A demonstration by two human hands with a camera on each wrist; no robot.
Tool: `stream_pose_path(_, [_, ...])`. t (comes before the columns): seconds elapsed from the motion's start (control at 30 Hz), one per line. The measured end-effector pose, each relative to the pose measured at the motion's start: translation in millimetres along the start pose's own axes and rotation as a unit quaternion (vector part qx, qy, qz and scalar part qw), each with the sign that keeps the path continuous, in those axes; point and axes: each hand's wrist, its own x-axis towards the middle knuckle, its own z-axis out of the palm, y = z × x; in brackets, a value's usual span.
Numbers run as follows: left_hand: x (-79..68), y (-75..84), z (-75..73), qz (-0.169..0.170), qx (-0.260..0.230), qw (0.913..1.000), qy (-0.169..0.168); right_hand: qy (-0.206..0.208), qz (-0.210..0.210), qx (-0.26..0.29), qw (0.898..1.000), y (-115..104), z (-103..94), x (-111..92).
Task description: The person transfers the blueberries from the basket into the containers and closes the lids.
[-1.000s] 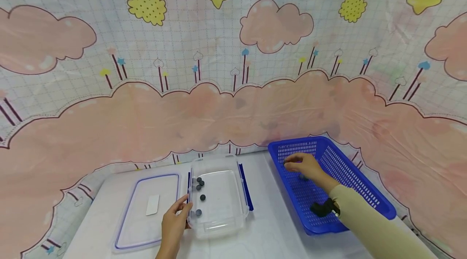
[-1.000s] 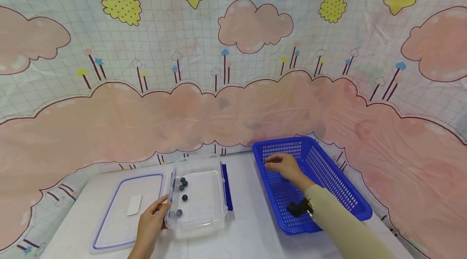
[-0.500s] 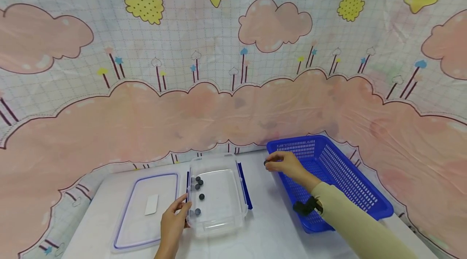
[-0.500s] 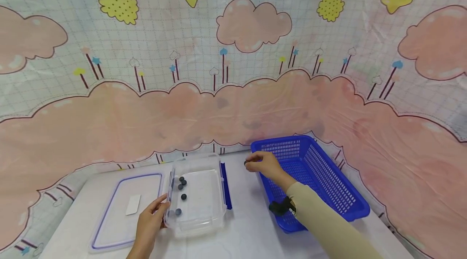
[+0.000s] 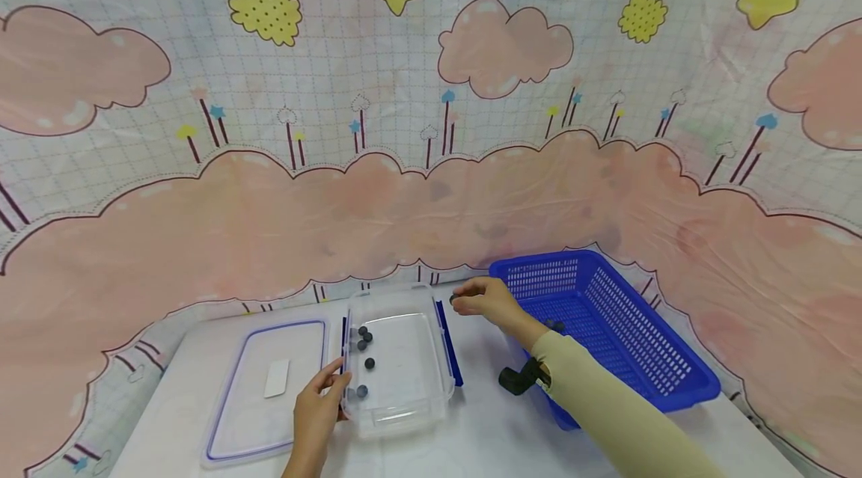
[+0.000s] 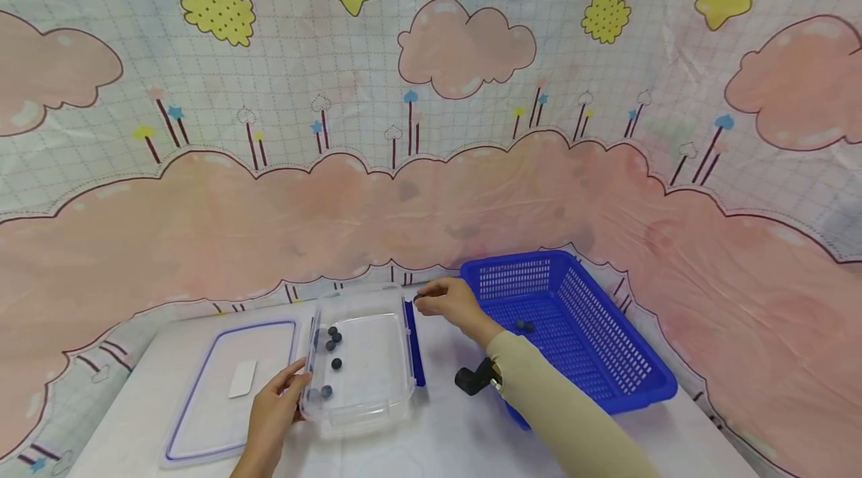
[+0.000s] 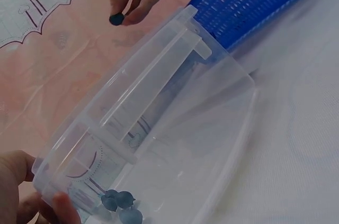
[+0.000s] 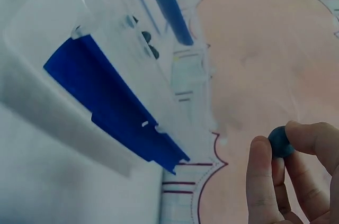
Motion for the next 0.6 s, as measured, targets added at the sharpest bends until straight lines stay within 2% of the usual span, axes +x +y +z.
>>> stream_pose_path(0.4, [-0.9, 0.1, 0.3, -0.004, -0.002, 1.0, 0.003, 0.002, -0.015, -0.022, 1.0, 2.9, 49.3, 9.1])
stream_pose_path(0.6, [-1.7, -0.5, 0.7, -0.002, 0.0, 1.0, 0.003, -0.005, -0.015, 0.004, 1.0, 3.9, 76.0, 15.6])
